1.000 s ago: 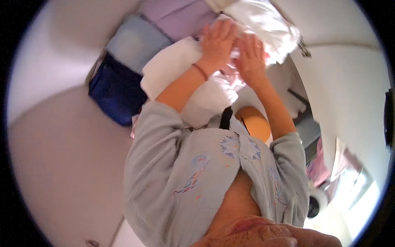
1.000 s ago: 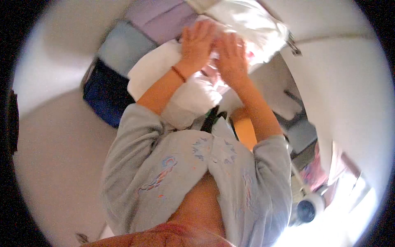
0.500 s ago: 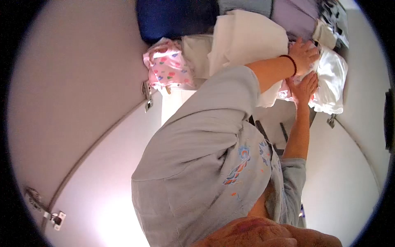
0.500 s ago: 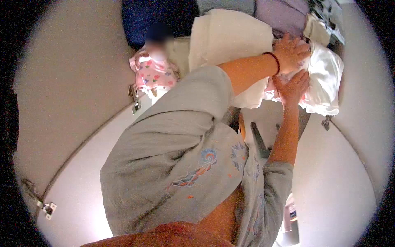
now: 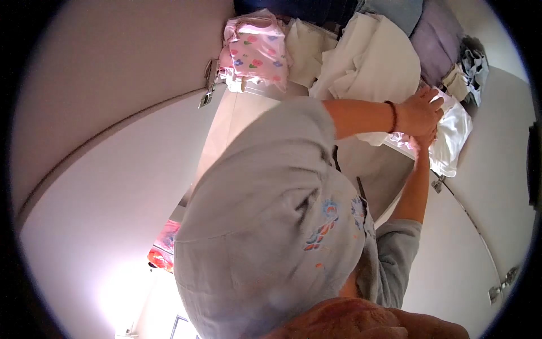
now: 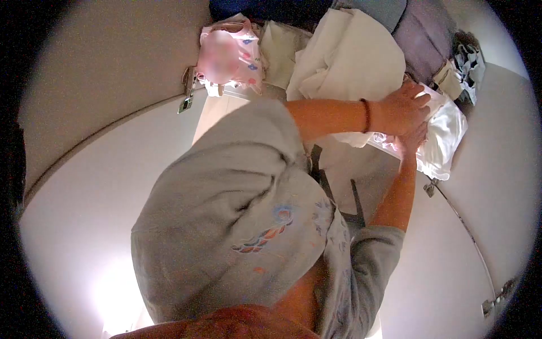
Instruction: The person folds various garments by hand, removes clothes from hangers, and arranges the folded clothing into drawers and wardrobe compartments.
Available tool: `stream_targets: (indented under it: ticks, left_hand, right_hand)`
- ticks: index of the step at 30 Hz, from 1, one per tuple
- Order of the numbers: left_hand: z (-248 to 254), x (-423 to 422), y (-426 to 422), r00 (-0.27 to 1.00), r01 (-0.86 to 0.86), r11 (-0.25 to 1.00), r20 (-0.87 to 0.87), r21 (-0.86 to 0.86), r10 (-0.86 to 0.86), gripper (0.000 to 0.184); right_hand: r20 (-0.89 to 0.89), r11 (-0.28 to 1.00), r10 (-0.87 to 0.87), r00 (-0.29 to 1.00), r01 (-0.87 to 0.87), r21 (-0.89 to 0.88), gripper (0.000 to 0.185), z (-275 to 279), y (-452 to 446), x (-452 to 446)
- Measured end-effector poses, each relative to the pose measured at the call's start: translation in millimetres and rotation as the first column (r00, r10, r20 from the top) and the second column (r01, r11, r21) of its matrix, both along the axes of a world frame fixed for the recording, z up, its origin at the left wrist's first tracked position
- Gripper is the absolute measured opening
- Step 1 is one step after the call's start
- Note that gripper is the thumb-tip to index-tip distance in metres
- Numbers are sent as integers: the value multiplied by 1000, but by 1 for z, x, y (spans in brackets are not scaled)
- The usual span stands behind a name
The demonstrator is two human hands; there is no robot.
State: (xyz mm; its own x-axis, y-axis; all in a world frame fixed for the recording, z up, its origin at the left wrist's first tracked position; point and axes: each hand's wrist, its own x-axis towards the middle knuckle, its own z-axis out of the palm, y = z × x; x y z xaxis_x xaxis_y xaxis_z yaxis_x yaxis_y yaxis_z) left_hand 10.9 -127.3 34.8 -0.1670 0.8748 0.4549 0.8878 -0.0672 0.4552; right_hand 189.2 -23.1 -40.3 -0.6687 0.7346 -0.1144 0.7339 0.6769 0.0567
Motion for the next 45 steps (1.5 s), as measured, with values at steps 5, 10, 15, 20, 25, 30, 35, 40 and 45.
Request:
stream_targets:
  ticks: [5,10,15,20,25,30,35,40,45]
  left_hand:
    - [-1,-97,-92,992,-111,916,103,386,76,19]
    - [-52,-212,-196,852,-501,836,-298,-224,431,38]
    - [-91,-273,-233,819,-487,838,-461,-246,341,36]
    - [-61,-272,-239,962,-246,958,-154,-149,224,25]
    - [-46,-259,-242,962,-266,963,-71,-43,262,18]
    - [-63,-263,-241,911,-377,891,-272,-252,309,39]
    - [-28,-228,-225,817,-554,832,-174,27,549,33]
    - [22,-100,-190,982,91,990,156,110,-107,18]
    - [20,12,-186,682,729,682,158,-64,-714,13]
  right_hand:
    - [-519,996,-69,852,87,12,50,23,-5,-6]
    - [-821,990,133,555,-113,84,24,84,-88,-81]
    - [-859,936,120,498,-345,-69,20,89,-153,-131]
    - [-845,890,76,529,-418,-182,20,82,-174,-136]
    - [-846,899,75,528,-402,-171,20,84,-176,-136]
    - [-854,901,71,515,-401,-167,19,81,-180,-130]
    - [-843,923,-5,538,-322,-211,19,88,-192,-109]
    - [-826,897,-218,520,-225,-379,20,80,-223,-45]
    - [-746,859,-494,446,120,-497,19,53,-278,38]
